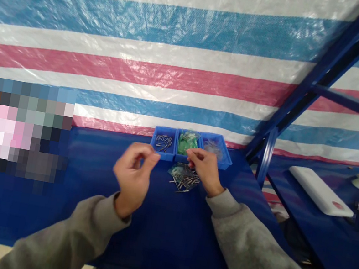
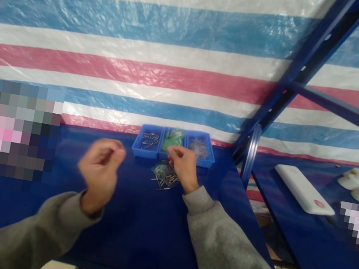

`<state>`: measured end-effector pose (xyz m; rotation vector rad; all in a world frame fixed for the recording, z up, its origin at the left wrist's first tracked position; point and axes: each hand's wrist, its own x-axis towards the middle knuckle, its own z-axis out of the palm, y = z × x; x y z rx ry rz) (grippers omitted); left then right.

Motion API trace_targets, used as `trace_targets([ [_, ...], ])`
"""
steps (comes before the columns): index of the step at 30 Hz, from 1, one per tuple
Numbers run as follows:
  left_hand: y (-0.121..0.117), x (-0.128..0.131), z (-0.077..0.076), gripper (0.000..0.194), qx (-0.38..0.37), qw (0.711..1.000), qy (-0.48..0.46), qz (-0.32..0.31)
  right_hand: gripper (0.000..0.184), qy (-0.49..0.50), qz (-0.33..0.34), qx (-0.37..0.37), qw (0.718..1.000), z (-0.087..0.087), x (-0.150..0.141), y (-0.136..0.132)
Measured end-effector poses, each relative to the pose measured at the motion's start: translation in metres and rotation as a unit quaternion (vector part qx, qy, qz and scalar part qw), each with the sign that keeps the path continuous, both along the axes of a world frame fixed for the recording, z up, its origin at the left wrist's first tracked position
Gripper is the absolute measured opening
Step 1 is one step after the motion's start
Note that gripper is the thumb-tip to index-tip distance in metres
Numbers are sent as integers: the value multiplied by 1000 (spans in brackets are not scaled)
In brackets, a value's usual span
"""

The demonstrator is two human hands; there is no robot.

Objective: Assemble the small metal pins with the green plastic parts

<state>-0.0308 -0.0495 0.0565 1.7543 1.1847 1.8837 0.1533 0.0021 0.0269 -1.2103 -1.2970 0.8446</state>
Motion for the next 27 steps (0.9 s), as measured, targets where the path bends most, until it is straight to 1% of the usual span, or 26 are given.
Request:
trace_targets([
  [2, 14, 12, -16, 15, -50, 997, 53, -14, 37, 0, 0, 16, 1000, -2, 1, 1],
  [4, 29, 23, -33, 15, -90, 990, 110, -24, 39, 12, 13, 20, 1000, -7, 3, 1],
  [6, 43, 31, -45, 14, -93, 985, 143, -28, 42, 39, 34, 10, 999, -13, 6, 0],
  [7, 48, 33, -48, 16, -86, 984, 153, -38, 43, 46, 46, 5, 998, -17, 7, -1],
  [10, 54, 34, -50, 18, -55, 982, 176, -45, 39, 45, 50, -15, 998, -24, 12, -5],
  [13, 54, 33, -50, 15, -43, 979, 194, -39, 37, 11, 29, -21, 999, -27, 14, -9],
  [17, 53, 32, -54, 8, -57, 976, 203, -51, 36, -20, 4, 4, 1000, -31, 13, -12],
  [22, 54, 30, -55, 11, -84, 965, 232, -86, 34, -23, -8, 26, 999, -37, 10, -12],
  [24, 55, 29, -54, 14, -93, 961, 238, -103, 34, -29, -19, 32, 999, -37, 10, -11],
  [27, 55, 28, -54, 16, -98, 961, 225, -124, 35, -39, -43, 47, 997, -31, 9, -6],
])
